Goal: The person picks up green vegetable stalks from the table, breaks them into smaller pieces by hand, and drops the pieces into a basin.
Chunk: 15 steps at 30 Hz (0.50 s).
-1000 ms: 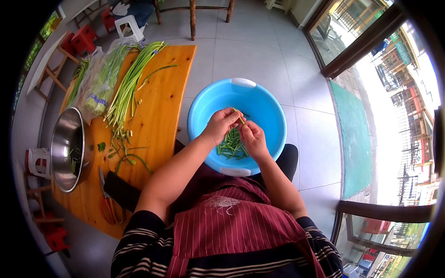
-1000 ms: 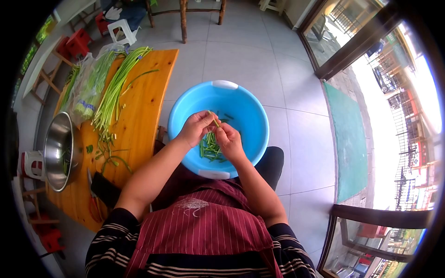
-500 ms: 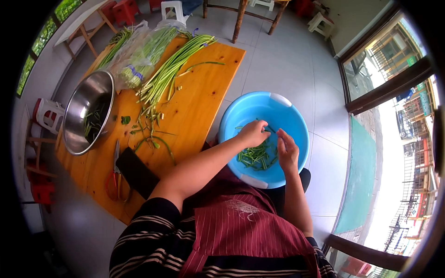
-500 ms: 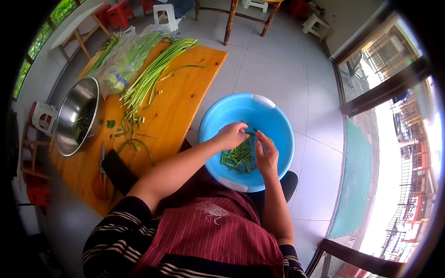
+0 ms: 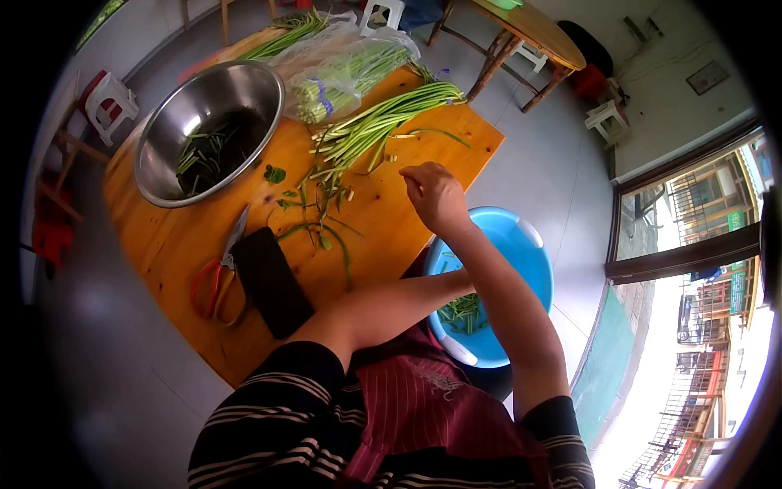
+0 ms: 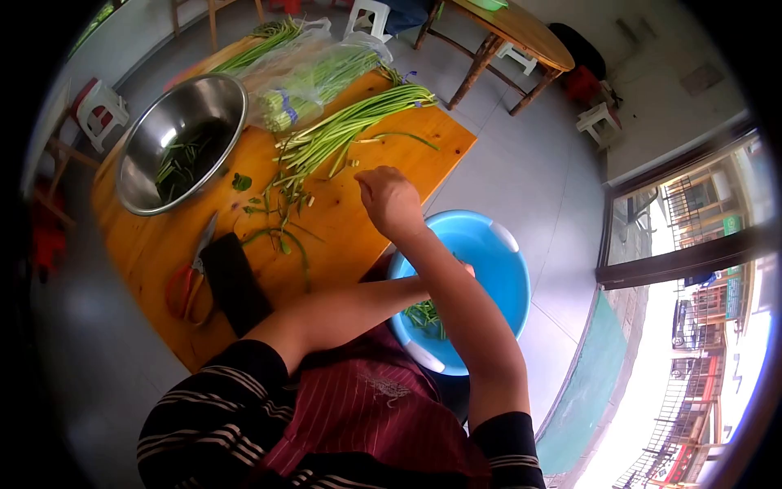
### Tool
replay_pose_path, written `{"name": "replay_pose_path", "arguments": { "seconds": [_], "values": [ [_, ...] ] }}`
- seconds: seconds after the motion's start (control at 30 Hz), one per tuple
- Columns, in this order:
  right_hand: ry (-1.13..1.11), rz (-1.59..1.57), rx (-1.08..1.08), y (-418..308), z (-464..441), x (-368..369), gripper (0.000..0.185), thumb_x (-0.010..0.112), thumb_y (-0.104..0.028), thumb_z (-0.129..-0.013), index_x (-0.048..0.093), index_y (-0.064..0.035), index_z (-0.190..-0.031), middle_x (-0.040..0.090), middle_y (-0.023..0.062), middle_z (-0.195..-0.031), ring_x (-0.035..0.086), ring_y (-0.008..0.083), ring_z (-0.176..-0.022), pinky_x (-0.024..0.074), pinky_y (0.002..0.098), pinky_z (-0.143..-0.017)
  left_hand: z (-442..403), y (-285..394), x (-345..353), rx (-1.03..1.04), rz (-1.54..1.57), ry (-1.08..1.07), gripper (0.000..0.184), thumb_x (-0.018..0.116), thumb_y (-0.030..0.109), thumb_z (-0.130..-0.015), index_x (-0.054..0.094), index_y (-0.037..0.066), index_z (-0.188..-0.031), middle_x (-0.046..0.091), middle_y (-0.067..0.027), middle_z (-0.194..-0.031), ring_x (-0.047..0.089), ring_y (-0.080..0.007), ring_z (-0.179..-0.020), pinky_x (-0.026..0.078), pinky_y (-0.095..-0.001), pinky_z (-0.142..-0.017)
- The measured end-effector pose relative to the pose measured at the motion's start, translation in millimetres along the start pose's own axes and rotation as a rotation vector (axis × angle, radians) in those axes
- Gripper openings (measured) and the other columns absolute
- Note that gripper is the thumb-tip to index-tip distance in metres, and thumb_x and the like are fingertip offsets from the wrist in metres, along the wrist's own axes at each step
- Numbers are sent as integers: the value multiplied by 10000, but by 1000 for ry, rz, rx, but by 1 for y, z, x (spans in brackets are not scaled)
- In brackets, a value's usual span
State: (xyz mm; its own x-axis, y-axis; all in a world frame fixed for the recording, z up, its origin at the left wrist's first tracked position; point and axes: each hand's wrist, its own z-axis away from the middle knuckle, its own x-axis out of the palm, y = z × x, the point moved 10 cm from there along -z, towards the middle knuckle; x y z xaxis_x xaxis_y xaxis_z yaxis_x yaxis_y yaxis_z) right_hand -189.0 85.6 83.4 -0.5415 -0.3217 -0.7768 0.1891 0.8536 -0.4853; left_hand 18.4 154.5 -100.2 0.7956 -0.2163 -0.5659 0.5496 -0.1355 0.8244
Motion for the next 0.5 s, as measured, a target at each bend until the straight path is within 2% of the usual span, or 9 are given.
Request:
{"name": "replay_pose_path", "arguments": {
  "seconds": [0.03,0.1,0.13,0.2,0.23,0.3,0.37,0.43,0.5],
  "values": [
    [-49,53,-53,-5,-11,19,144,527,-116,-777,612,-76,-886,573,121,-795,551,263,-795,458,353,-677,-9,-11,17,-58,-13,-109,132,609,179,-723,546,65,-746,526,-12,-692,483,-129,-659,395,-295,-627],
    [-99,107,-116,-11,-27,46,153,509,-147,-793,612,-99,-896,567,121,-804,542,266,-832,454,364,-693,-40,-29,50,176,1302,19,105,453,133,-873,523,75,-925,538,-44,-911,486,-109,-838,400,-286,-741],
    [-188,187,-85,-9,-33,63,158,496,-166,-799,606,-119,-902,566,118,-810,539,268,-842,456,363,-692,-33,-27,45,181,1299,26,105,453,133,-873,523,75,-925,538,-44,-911,486,-109,-838,400,-286,-741],
    [-327,290,28,-2,-37,84,159,481,-207,-796,586,-146,-899,575,112,-833,548,285,-844,460,366,-691,-4,-12,9,130,580,107,112,462,145,-864,528,68,-912,549,-52,-894,500,-125,-828,404,-292,-730],
    [-328,294,23,-6,-40,86,159,481,-207,-796,586,-146,-899,575,112,-833,548,285,-844,460,366,-691,11,-4,-7,114,439,132,117,467,151,-859,531,64,-905,554,-56,-886,508,-133,-823,406,-296,-725],
    [-391,349,154,4,-39,92,197,495,-228,-791,581,-107,-921,556,134,-871,549,310,-803,450,390,-699,24,6,-24,126,405,173,128,476,163,-850,536,57,-892,565,-64,-870,522,-149,-813,410,-302,-714],
    [-367,319,196,14,-37,97,190,499,-243,-791,578,-102,-890,561,138,-862,553,315,-797,451,393,-692,32,13,-38,135,443,221,142,485,174,-841,541,50,-879,575,-72,-854,536,-164,-803,414,-309,-703],
    [-340,289,236,20,-32,96,190,502,-259,-791,575,-97,-858,565,143,-853,557,320,-790,452,397,-685,37,20,-52,108,486,270,208,574,240,-788,572,33,-810,610,-113,-790,581,-225,-757,428,-344,-659],
    [-247,205,228,11,-28,83,219,518,-286,-781,553,-80,-848,576,158,-825,561,328,-772,452,408,-672,53,45,-68,-71,249,71,224,561,248,-801,574,26,-824,610,-116,-792,579,-232,-747,430,-353,-658]
  ]
}}
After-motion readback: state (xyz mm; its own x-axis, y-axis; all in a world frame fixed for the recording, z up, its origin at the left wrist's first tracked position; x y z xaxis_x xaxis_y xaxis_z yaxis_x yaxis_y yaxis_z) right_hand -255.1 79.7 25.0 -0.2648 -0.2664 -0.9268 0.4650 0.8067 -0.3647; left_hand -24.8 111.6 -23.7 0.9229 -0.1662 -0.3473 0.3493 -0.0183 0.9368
